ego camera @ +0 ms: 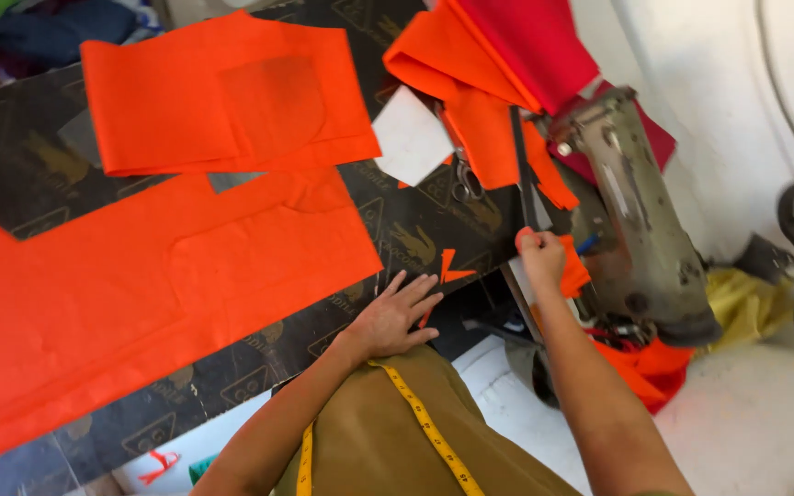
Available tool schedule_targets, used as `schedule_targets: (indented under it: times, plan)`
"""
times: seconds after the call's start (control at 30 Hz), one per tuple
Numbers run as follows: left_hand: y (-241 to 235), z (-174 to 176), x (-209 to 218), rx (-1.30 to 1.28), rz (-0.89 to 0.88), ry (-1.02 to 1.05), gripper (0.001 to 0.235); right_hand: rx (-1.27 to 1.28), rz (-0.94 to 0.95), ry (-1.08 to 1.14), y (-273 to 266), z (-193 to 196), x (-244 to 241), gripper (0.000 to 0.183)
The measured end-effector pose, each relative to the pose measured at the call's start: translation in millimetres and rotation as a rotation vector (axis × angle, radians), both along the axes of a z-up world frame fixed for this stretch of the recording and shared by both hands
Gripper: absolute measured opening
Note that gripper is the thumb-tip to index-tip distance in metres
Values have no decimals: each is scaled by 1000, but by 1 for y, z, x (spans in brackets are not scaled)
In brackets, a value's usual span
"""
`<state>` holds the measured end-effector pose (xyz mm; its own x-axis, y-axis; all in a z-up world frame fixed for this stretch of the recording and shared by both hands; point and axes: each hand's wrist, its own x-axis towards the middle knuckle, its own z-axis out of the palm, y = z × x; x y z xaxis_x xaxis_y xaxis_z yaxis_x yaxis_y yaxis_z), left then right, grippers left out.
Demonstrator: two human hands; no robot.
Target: Cutting out garment pieces from orange fabric using a paper pattern and scissors on a cutting table.
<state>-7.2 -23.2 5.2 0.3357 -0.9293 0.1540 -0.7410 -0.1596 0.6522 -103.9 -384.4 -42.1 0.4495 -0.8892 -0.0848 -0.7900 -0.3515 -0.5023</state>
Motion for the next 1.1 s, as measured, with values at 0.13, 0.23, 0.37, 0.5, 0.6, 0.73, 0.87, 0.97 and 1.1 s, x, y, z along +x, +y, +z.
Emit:
schedule_targets:
  times: [0.13, 0.23, 0.37, 0.5, 0.6, 0.73, 0.87, 0.97, 1.1]
  plan:
    - [21, 13, 13, -102, 382, -16, 55, -423, 403, -137, -14, 11, 55, 30]
    - [44, 5, 7, -113, 778, -80, 45, -488, 692, -175, 12, 35, 97, 26]
    - [67, -7, -23, -96, 1358, -74, 41, -524, 875, -115, 16, 14, 147, 33]
    - [54, -31, -58, -10, 1704, -114, 46, -561, 1007, -103, 7, 5, 147, 41]
    - [30, -37, -57, -8, 1862, -126, 49, -143, 798, -7, 16, 34, 141, 33]
    - [-4, -29, -45, 28, 1944, -82, 55, 1179, 146, -142, 10, 83, 122, 20]
    - [-25, -21, -31, 154, 1926, 35, 66, 1592, 27, -91, -12, 112, 110, 20]
    - [-34, -20, -30, 197, 1917, 40, 73, 1570, 353, -12, -12, 128, 101, 8]
    - [-34, -16, -28, 291, 1915, 64, 82, 1017, 765, 382, 4, 133, 115, 18]
